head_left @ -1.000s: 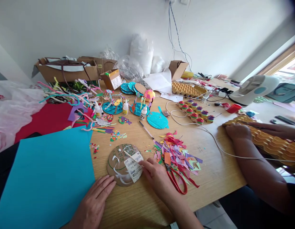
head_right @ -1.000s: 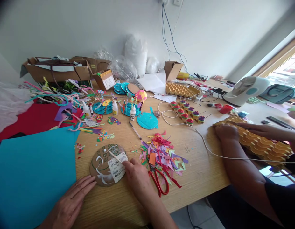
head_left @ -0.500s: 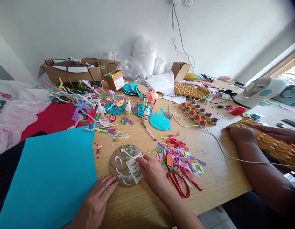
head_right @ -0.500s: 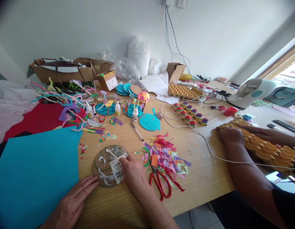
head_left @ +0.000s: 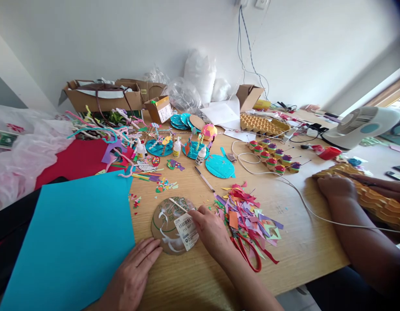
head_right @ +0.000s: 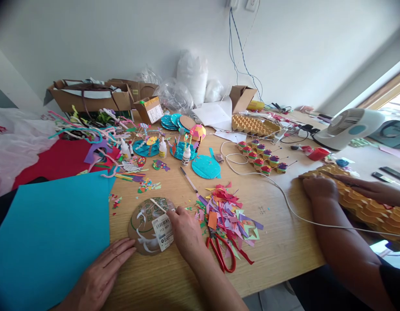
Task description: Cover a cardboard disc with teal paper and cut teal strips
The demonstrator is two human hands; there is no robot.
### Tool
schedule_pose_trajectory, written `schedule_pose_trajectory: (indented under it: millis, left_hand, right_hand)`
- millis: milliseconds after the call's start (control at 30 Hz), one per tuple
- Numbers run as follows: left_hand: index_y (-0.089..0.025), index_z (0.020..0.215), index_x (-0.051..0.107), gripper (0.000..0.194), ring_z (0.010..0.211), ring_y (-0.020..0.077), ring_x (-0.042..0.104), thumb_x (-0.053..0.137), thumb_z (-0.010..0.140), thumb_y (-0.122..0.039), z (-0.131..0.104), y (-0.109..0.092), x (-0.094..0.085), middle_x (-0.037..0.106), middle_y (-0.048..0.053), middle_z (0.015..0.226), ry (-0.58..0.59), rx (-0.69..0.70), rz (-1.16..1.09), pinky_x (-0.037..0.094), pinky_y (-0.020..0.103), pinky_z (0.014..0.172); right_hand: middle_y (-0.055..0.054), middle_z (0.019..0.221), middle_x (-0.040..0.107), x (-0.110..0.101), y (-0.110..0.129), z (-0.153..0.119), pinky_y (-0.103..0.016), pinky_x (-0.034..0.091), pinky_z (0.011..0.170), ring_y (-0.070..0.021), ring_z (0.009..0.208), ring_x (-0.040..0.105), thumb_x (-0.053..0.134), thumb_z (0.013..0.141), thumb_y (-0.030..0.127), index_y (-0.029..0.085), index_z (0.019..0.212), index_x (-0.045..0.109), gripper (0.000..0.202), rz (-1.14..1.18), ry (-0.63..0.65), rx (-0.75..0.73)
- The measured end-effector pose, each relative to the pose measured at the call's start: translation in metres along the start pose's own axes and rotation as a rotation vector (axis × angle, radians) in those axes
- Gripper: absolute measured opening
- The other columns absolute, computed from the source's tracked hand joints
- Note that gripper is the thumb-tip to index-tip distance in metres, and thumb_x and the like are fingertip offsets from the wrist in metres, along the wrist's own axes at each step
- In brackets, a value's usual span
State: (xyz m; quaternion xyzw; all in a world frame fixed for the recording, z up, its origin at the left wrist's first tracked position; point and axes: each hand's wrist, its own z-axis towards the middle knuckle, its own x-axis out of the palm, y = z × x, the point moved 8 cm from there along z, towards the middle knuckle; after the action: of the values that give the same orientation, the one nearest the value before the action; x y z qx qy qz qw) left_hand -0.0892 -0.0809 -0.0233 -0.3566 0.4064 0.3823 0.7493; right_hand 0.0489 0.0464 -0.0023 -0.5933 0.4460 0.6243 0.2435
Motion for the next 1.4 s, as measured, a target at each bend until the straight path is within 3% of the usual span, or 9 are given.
schedule_pose_trajectory:
  millis: [267,633,833,1133,1400]
  left_hand:
    - [-0.023,0.119,0.052,0.057,0.112,0.0155,0.052,0.032,0.073,0.003,-0.001,0.002,0.002,0.06,0.001,0.119,0.009,-0.011,0.001,0.041,0.031,0.095]
    - [-0.023,0.119,0.052,0.055,0.111,0.0151,0.052,0.032,0.073,0.002,0.001,0.001,0.0,0.06,0.001,0.119,0.002,0.008,-0.005,0.041,0.028,0.095]
    - [-0.021,0.119,0.051,0.054,0.113,0.0153,0.051,0.032,0.074,0.002,-0.001,-0.001,0.002,0.059,0.002,0.12,0.015,0.018,0.023,0.041,0.029,0.095]
    - [-0.022,0.118,0.052,0.053,0.113,0.0152,0.051,0.031,0.075,0.002,-0.002,0.0,0.003,0.059,0.002,0.12,0.02,0.01,0.02,0.04,0.03,0.095]
    - [-0.021,0.119,0.051,0.055,0.113,0.0152,0.05,0.032,0.074,0.002,-0.001,-0.001,0.003,0.059,0.002,0.12,0.023,0.03,0.02,0.041,0.03,0.095]
  right_hand:
    - [-0.002,0.09,0.059,0.003,0.017,-0.009,-0.019,0.033,0.059,-0.0121,0.074,0.056,0.039,0.088,0.019,0.028,0.1,0.061,0.026,0.095,0.025,-0.132]
    - [-0.004,0.084,0.058,0.001,-0.008,-0.004,-0.019,0.033,0.057,-0.012,0.073,0.055,0.038,0.088,0.018,0.025,0.097,0.062,0.027,0.063,0.011,0.067]
    - [-0.004,0.083,0.058,-0.001,-0.012,-0.005,-0.019,0.034,0.058,-0.0129,0.075,0.056,0.038,0.087,0.017,0.023,0.094,0.062,0.026,0.063,0.0,0.102]
    - [-0.003,0.085,0.058,0.004,0.011,-0.004,-0.02,0.031,0.056,-0.0121,0.069,0.054,0.04,0.086,0.017,0.025,0.094,0.062,0.024,0.057,0.05,0.023]
    - [-0.004,0.084,0.057,-0.003,-0.012,-0.005,-0.02,0.03,0.054,-0.0126,0.072,0.055,0.037,0.088,0.019,0.024,0.095,0.061,0.025,0.032,-0.008,0.127]
